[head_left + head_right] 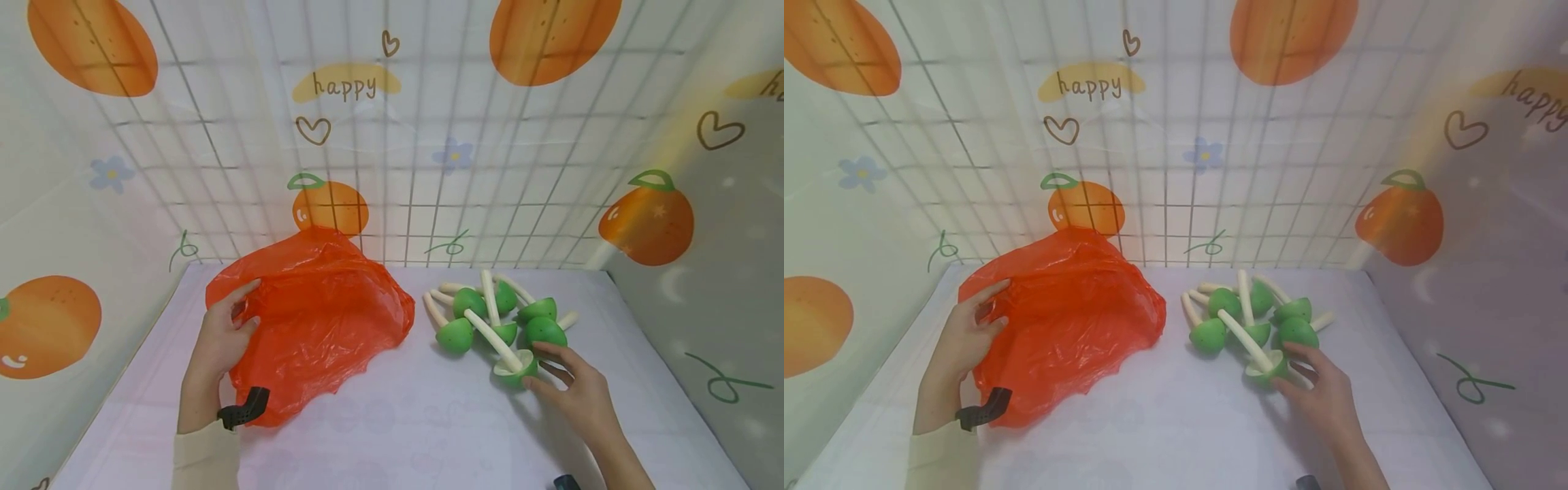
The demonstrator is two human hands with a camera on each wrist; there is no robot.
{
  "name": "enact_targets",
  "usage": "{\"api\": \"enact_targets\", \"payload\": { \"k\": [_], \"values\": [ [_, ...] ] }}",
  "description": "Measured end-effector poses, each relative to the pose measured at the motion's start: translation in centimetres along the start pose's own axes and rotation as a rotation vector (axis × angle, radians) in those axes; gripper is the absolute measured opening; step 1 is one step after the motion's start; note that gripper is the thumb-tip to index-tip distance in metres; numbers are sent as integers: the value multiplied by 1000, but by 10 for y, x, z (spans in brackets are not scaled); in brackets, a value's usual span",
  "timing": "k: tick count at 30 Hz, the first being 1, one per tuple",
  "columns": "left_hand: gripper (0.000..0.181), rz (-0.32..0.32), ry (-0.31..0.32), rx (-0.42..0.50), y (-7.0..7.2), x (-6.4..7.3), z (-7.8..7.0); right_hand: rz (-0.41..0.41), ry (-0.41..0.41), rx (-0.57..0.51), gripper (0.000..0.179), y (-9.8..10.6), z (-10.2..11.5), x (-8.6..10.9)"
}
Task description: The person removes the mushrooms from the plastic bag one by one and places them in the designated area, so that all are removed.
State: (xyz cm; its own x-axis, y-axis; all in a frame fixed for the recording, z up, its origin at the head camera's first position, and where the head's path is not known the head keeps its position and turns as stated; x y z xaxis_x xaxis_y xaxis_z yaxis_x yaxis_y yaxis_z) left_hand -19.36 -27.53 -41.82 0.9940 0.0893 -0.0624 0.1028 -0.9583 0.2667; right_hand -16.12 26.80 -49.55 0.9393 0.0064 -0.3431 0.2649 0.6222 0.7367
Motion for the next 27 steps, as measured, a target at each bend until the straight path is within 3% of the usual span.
{"api": "enact_targets", "payload": {
  "k": [7, 15, 19, 23, 27],
  "values": [
    [68, -7, -49, -8, -1, 0, 0, -38, 4, 0, 63, 2, 7, -6],
    [63, -14, -133, 4, -1, -3, 4, -150, -3, -57, 46, 4, 16, -15],
    [60, -27, -175, -25, 0, -1, 2, -194, -33, -30, 39, 8, 23, -22],
    [58, -43, -212, -40, -1, -1, -6, -171, -55, 21, 38, 15, 35, -31],
    [57, -26, -280, -63, -9, -7, -22, -104, -5, 50, 44, 21, 47, -44]
  ]
}}
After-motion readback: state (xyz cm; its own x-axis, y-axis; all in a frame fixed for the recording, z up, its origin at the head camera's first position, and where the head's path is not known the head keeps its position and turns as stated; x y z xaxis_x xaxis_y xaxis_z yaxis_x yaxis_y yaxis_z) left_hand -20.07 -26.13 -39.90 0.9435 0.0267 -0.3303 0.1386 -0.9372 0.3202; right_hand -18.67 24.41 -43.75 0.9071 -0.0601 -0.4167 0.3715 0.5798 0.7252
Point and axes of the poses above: each hand's wrist, its own x-axis away from the middle knuckle, its own y-axis out of the back of the hand, z = x × y, the point moved 1 cm from there along -x, towards the middle knuckle, and after that the axes turned 15 degrees about x, right-handed, at the moved point
